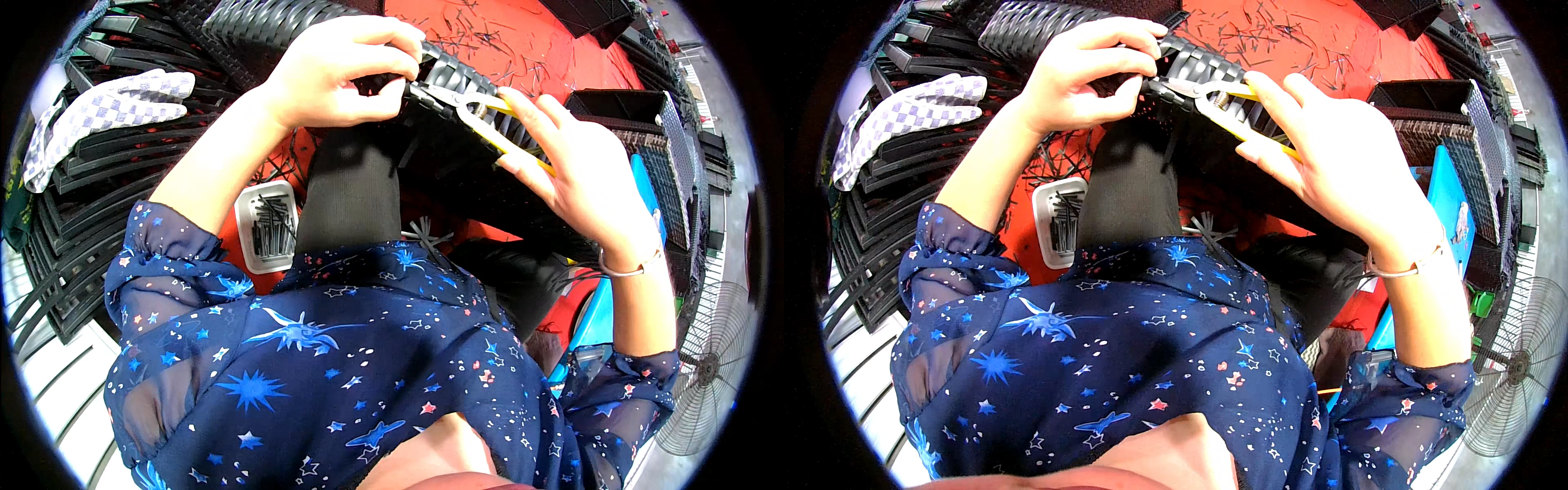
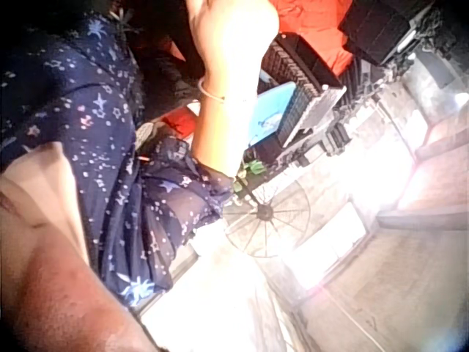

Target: The person weaves a black plastic strip into the rim of a large black basket. They use pliers to tuck and secure the strip, then continue weaving by hand, adjusting the weave pattern along the basket's edge.

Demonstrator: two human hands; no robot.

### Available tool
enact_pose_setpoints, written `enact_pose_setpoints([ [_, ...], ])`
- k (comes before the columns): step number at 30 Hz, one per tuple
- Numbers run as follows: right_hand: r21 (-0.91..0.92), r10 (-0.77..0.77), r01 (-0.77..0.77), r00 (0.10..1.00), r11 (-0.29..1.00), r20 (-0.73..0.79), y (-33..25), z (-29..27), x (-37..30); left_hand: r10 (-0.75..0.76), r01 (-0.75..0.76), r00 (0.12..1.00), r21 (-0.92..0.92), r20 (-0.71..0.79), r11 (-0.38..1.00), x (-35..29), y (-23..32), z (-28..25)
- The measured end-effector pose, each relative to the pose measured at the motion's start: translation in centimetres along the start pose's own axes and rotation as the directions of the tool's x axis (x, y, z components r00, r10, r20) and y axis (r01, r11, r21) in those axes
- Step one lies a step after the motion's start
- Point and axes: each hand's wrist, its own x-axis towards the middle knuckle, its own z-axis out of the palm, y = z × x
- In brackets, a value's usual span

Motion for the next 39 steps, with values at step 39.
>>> enact_pose_setpoints([
  [39, 0.122, -0.052, 0.067, 0.991, 0.990, -0.123, 1.3, 3.1, -0.7, -0.067, 0.069, 0.998, -0.112, 0.019, 0.991, 0.4, -0.2, 0.1],
])
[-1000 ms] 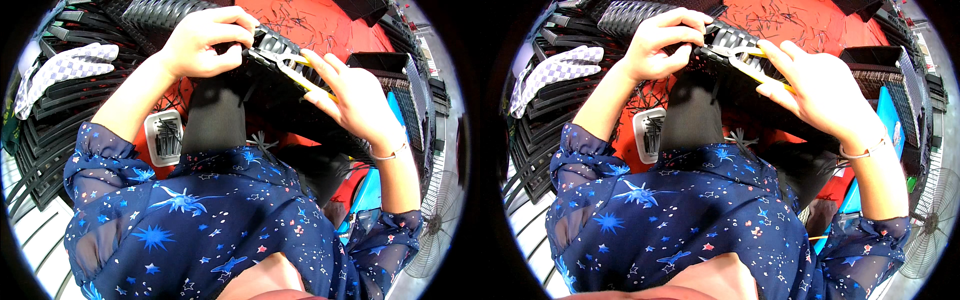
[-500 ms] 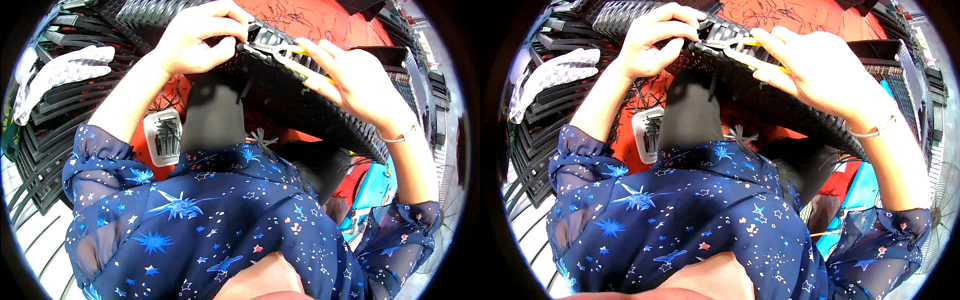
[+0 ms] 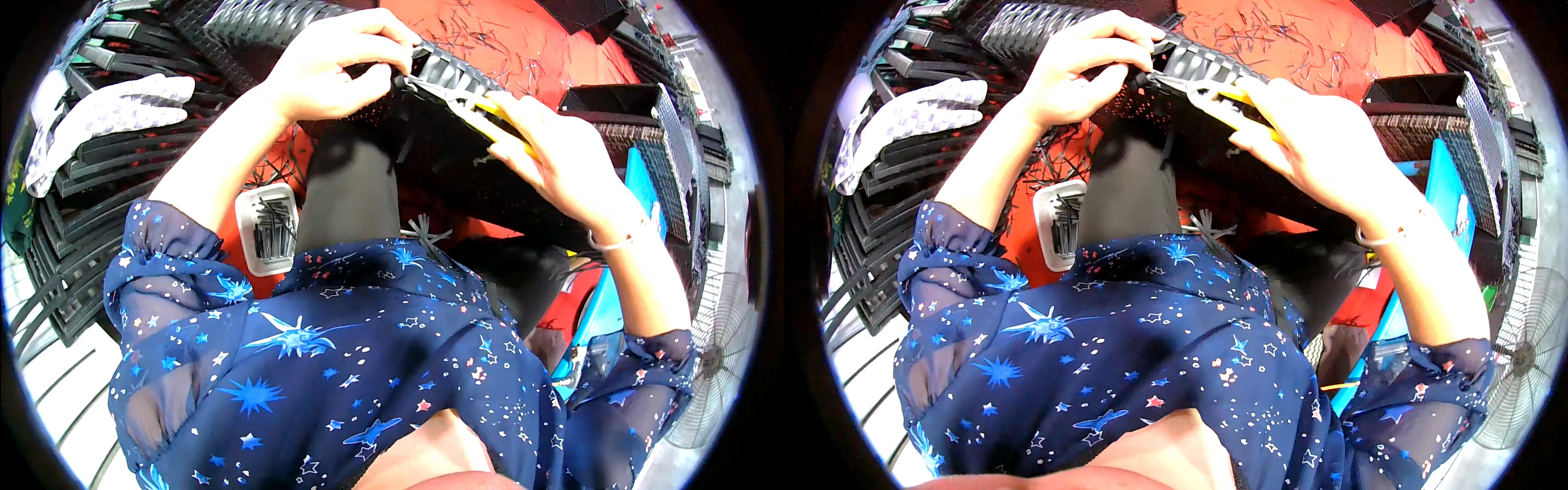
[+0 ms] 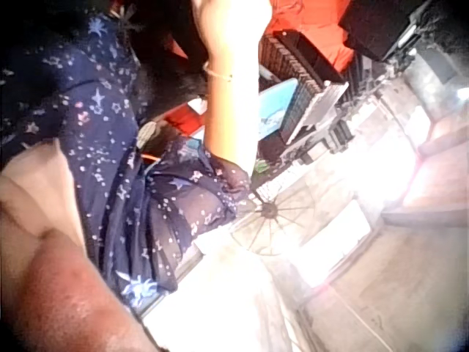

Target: The person weaves a black plastic strip into the rim of a large black basket. They use pliers to tuck and secure the strip, then continue weaving by hand, adjusting the weave pattern along the basket's edge.

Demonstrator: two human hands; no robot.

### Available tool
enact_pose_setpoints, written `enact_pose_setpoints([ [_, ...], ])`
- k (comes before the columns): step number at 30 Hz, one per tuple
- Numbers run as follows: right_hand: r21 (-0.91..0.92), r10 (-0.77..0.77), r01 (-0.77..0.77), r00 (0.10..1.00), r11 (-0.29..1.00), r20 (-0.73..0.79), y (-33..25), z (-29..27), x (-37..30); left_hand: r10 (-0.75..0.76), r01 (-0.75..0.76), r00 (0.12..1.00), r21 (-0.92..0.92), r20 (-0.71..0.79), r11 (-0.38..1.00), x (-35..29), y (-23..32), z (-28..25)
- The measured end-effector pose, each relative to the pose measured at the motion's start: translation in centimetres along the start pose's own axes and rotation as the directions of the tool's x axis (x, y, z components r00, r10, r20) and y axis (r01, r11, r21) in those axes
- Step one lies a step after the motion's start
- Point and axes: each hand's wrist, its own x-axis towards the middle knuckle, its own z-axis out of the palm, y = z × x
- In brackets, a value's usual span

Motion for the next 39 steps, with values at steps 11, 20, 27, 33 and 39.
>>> enact_pose_setpoints([
  [11, -0.057, 0.049, -0.045, 0.997, 0.997, 0.065, -0.8, -1.8, 0.2, 0.080, -0.073, 0.992, 0.074, -0.095, 0.995, 0.5, -0.5, 0.9],
  [20, -0.098, 0.008, -0.004, 0.999, 0.995, 0.044, -1.0, -2.4, 1.5, 0.117, -0.118, 0.988, -0.009, -0.103, 0.993, 0.8, -0.1, 0.6],
  [27, 0.262, 0.272, -0.250, 0.961, 0.932, -0.048, -0.9, -0.2, -1.4, 0.063, -0.059, 0.993, 0.045, -0.101, 0.997, 0.5, 0.0, 0.1],
  [33, 0.260, 0.568, -0.505, 0.719, 0.823, -0.400, 1.4, 2.3, -8.8, -0.031, 0.026, 0.999, 0.383, 0.007, 0.923, -0.3, 1.0, 2.2],
  [39, 0.142, 0.674, -0.672, 0.657, 0.727, -0.339, 0.2, 3.8, -8.3, -0.156, 0.094, 0.987, 0.707, 0.024, 0.701, -0.5, 3.3, 3.6],
])
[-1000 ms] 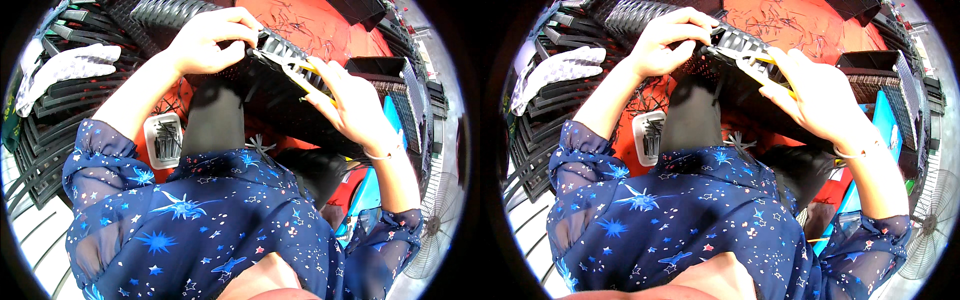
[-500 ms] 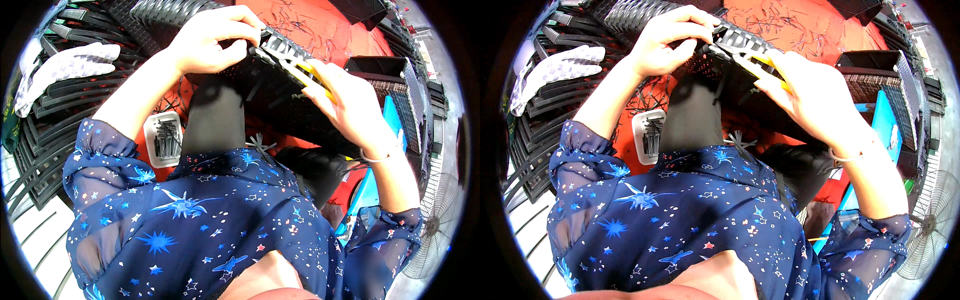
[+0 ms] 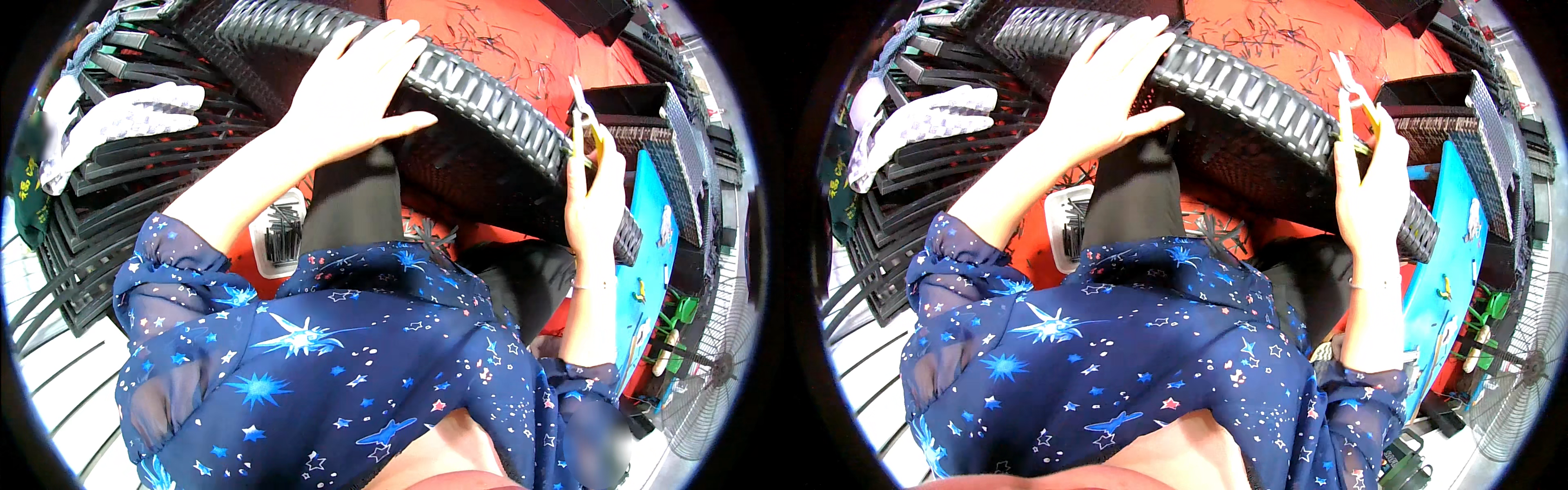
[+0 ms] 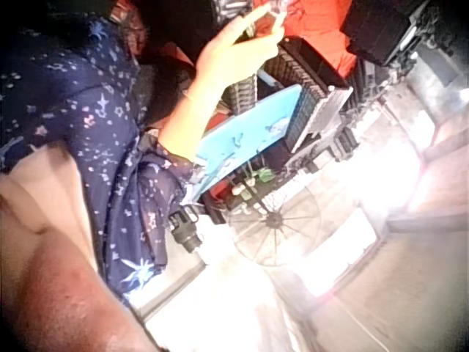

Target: The person weaves a black plastic strip into the rim of a large black basket. They use pliers to tuck and secure the strip, then continue weaving by hand, adjusting the weave pattern along the basket's edge.

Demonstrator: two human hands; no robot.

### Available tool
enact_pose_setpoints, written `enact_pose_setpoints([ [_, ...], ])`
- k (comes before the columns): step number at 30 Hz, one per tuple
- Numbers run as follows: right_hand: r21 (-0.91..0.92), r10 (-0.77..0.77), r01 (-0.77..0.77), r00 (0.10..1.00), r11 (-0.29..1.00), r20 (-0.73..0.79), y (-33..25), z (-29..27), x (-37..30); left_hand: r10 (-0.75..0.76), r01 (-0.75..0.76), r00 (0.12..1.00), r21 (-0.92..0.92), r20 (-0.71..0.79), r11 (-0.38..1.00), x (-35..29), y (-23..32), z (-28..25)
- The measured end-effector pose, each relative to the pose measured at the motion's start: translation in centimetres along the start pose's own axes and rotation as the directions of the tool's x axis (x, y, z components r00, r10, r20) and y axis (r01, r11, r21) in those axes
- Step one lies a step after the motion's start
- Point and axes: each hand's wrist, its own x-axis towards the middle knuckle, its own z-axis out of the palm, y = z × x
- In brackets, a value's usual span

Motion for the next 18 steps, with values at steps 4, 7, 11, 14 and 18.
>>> enact_pose_setpoints([
  [4, 0.013, -0.110, 0.110, 0.994, 0.994, -0.002, 0.3, 0.0, 0.2, 0.016, -0.016, 1.000, 0.030, 0.012, 0.999, 0.7, 0.7, 0.4],
  [7, 0.001, -0.105, 0.105, 0.994, 0.994, -0.005, 0.3, 0.3, 0.0, 0.027, -0.027, 1.000, -0.021, 0.004, 0.999, 0.8, 0.3, 0.4],
  [11, -0.014, -0.059, 0.059, 0.998, 0.998, -0.014, -1.6, 1.4, -0.8, 0.082, -0.082, 0.997, -0.075, -0.004, 0.994, 0.3, -1.7, 1.0],
  [14, -0.010, -0.045, 0.045, 0.999, 0.999, -0.027, -2.0, 1.9, -0.2, 0.099, -0.098, 0.993, -0.007, 0.065, 0.995, 0.5, -2.2, 0.9],
  [18, -0.111, -0.132, 0.122, 0.988, 0.986, -0.083, -1.6, 3.3, 0.4, 0.129, -0.127, 0.990, -0.039, 0.061, 0.991, 0.6, -2.8, 2.1],
])
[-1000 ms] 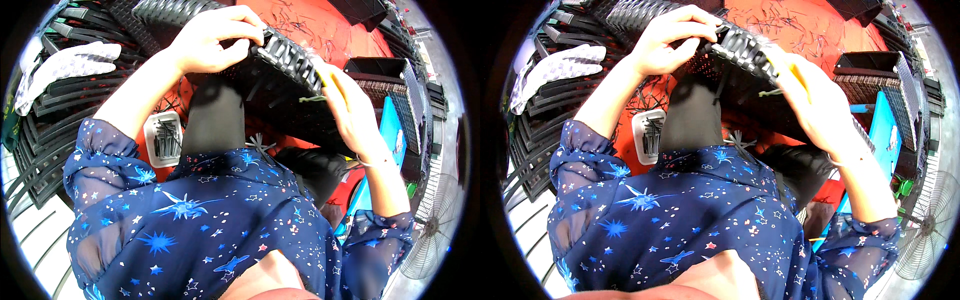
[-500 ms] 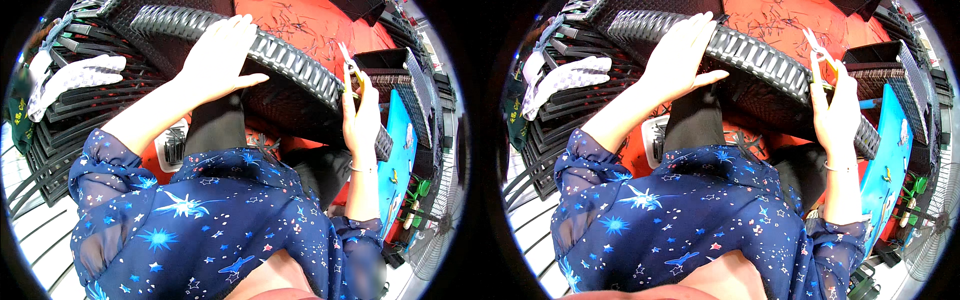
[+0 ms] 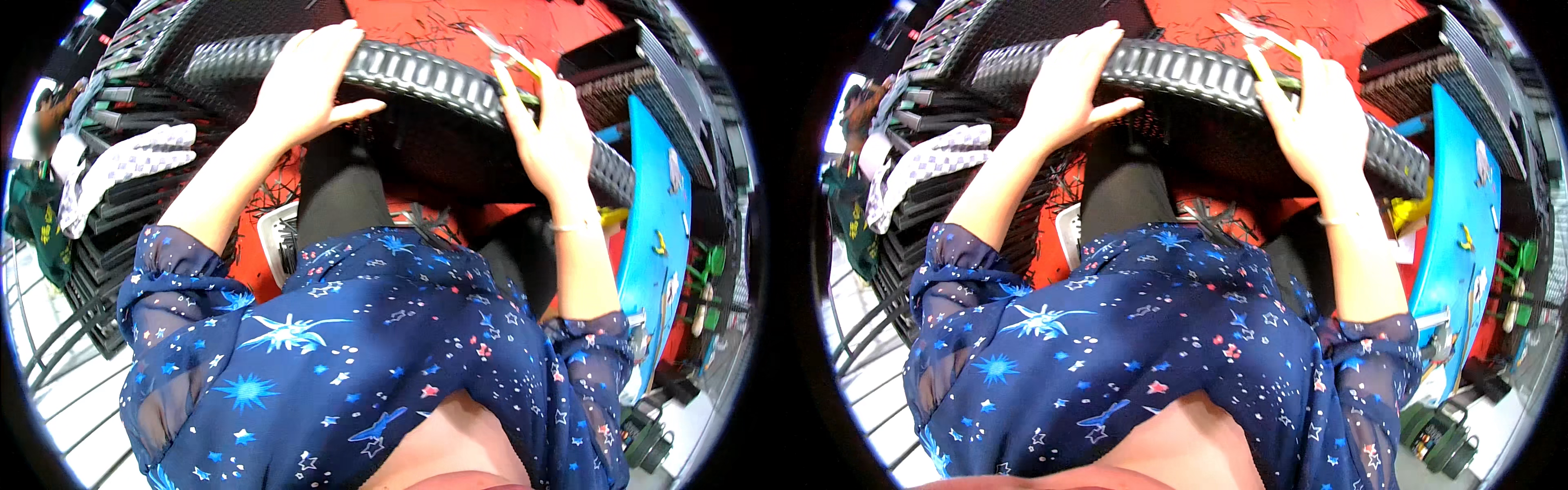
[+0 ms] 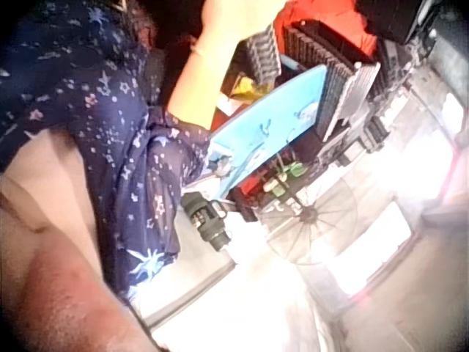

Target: The person weaves a black plastic strip into the rim of a large black basket. They use pliers to tuck and secure the strip, then continue weaving by hand, adjusting the weave pattern along the basket's edge.

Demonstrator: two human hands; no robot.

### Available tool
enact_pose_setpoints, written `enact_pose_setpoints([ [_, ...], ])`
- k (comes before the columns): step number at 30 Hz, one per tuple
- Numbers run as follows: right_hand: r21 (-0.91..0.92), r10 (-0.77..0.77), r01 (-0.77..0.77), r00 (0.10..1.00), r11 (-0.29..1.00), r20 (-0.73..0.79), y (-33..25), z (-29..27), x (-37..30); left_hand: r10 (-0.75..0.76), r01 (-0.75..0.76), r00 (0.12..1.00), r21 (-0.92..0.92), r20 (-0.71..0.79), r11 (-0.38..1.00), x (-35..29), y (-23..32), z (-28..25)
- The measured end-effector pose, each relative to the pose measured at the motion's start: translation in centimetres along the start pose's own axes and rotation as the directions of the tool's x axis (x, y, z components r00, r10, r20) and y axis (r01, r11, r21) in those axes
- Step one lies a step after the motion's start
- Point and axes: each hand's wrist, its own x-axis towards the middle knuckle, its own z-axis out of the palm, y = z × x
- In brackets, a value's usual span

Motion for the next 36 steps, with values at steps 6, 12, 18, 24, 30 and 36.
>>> enact_pose_setpoints([
  [6, 0.057, 0.016, -0.014, 0.999, 0.998, -0.033, -0.2, 1.2, -0.3, -0.225, 0.161, 0.941, -0.252, -0.253, 0.954, -4.2, 2.5, 1.2],
  [12, 0.081, 0.047, -0.048, 0.999, 0.996, 0.013, -1.4, 1.4, 0.4, -0.883, 0.567, 0.458, -0.800, 0.105, 0.199, -9.0, 6.8, 6.4],
  [18, 0.074, 0.036, -0.031, 0.998, 0.997, -0.058, -0.6, 2.6, 1.0, -0.662, 0.749, 0.537, -0.657, 0.524, 0.088, -4.9, 5.6, 5.1],
  [24, 0.067, 0.024, -0.020, 0.998, 0.998, -0.058, -1.0, 2.5, 1.4, -0.747, 0.557, 0.483, -0.819, 0.457, -0.141, -5.5, 5.4, 6.0],
  [30, 0.108, 0.083, -0.086, 0.996, 0.990, 0.027, -0.9, 1.7, 1.5, -0.822, 0.511, 0.437, -0.853, 0.365, -0.107, -4.3, 6.6, 6.4],
  [36, 0.116, 0.082, -0.083, 0.997, 0.990, 0.015, -0.7, 1.8, 1.4, -0.877, 0.496, 0.341, -0.857, 0.338, -0.138, -3.6, 8.0, 5.4],
])
